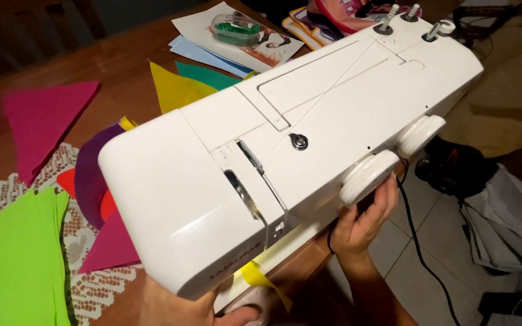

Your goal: The person is sewing a series of colorful triangular fabric flags onto a long yellow ribbon using a sewing machine to create decorative bunting.

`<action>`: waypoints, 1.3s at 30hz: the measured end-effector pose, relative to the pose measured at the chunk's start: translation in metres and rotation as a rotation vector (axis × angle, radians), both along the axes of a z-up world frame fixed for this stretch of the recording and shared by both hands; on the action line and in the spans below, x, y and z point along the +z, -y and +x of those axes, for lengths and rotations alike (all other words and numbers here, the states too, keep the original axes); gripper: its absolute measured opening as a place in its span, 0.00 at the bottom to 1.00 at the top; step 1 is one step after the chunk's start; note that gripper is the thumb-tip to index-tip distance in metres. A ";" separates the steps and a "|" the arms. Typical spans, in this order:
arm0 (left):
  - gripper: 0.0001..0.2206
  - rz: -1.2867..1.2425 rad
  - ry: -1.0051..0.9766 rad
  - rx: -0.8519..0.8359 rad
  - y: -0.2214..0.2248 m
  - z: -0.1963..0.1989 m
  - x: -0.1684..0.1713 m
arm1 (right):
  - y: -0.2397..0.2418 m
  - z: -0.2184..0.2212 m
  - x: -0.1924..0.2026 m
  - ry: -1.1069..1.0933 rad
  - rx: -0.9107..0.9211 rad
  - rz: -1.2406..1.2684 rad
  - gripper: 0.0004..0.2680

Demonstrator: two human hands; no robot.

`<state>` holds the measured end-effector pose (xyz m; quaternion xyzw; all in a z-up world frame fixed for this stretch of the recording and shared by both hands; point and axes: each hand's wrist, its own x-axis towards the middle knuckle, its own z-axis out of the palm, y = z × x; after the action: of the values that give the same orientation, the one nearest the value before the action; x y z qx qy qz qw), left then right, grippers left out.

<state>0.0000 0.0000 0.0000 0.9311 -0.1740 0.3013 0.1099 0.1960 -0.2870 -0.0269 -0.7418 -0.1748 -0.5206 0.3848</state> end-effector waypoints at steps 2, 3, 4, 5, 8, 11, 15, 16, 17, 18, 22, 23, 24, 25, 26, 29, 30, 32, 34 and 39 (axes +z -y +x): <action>0.36 0.007 0.013 -0.006 0.003 0.034 0.027 | -0.016 -0.013 0.009 0.038 0.080 0.031 0.20; 0.35 -0.018 -0.019 0.010 0.004 0.032 0.026 | -0.031 -0.026 0.015 0.073 0.020 0.138 0.14; 0.34 -0.046 -0.049 0.031 0.006 0.030 0.024 | -0.045 -0.038 0.022 0.109 -0.034 0.242 0.09; 0.34 -0.047 -0.043 0.033 0.008 0.033 0.029 | -0.050 -0.053 0.037 0.115 -0.030 0.242 0.09; 0.31 0.031 0.092 0.093 0.014 0.034 0.036 | -0.066 -0.098 0.068 -0.138 0.182 -0.441 0.14; 0.30 0.012 0.094 0.006 0.012 0.037 0.045 | -0.088 -0.112 0.081 -0.203 0.135 -0.380 0.13; 0.31 -0.074 0.078 -0.053 0.013 0.036 0.052 | -0.084 -0.119 0.083 -0.240 0.223 -0.400 0.09; 0.32 -0.085 0.110 -0.078 0.013 0.037 0.050 | -0.082 -0.123 0.086 -0.240 0.251 -0.422 0.09; 0.32 -0.089 0.109 -0.078 0.013 0.037 0.051 | -0.079 -0.125 0.084 -0.242 0.250 -0.425 0.09; 0.31 -0.116 0.117 -0.089 0.013 0.037 0.050 | -0.075 -0.126 0.082 -0.225 0.272 -0.415 0.04; 0.28 -0.133 0.067 -0.096 0.012 0.037 0.049 | -0.064 -0.133 0.057 -0.289 0.306 -0.373 0.08; 0.28 -0.135 0.066 -0.095 0.013 0.037 0.051 | -0.062 -0.134 0.060 -0.290 0.307 -0.375 0.08; 0.31 -0.113 0.011 -0.076 0.014 0.036 0.053 | -0.061 -0.136 0.062 -0.306 0.334 -0.403 0.08; 0.34 -0.091 -0.045 -0.057 0.015 0.035 0.054 | -0.060 -0.138 0.064 -0.322 0.362 -0.432 0.08; 0.34 -0.090 -0.049 -0.058 0.014 0.035 0.053 | -0.059 -0.137 0.062 -0.325 0.362 -0.430 0.08; 0.33 -0.019 -0.091 -0.045 0.013 0.034 0.049 | -0.054 -0.136 0.058 -0.245 0.393 -0.496 0.08; 0.33 -0.004 -0.088 -0.044 0.013 0.034 0.049 | -0.052 -0.136 0.057 -0.228 0.416 -0.512 0.09; 0.32 0.014 -0.088 -0.046 0.012 0.035 0.049 | -0.050 -0.137 0.054 -0.214 0.436 -0.525 0.11; 0.33 0.024 -0.041 -0.031 0.012 0.036 0.048 | -0.050 -0.138 0.050 -0.217 0.393 -0.577 0.12; 0.34 0.031 -0.103 0.067 0.014 0.032 0.044 | -0.040 -0.137 0.029 -0.324 0.417 -0.654 0.15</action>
<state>0.0315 -0.0137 0.0445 0.9523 -0.1415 0.2535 0.0940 0.0590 -0.2474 0.0023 -0.8461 -0.4142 -0.2252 0.2488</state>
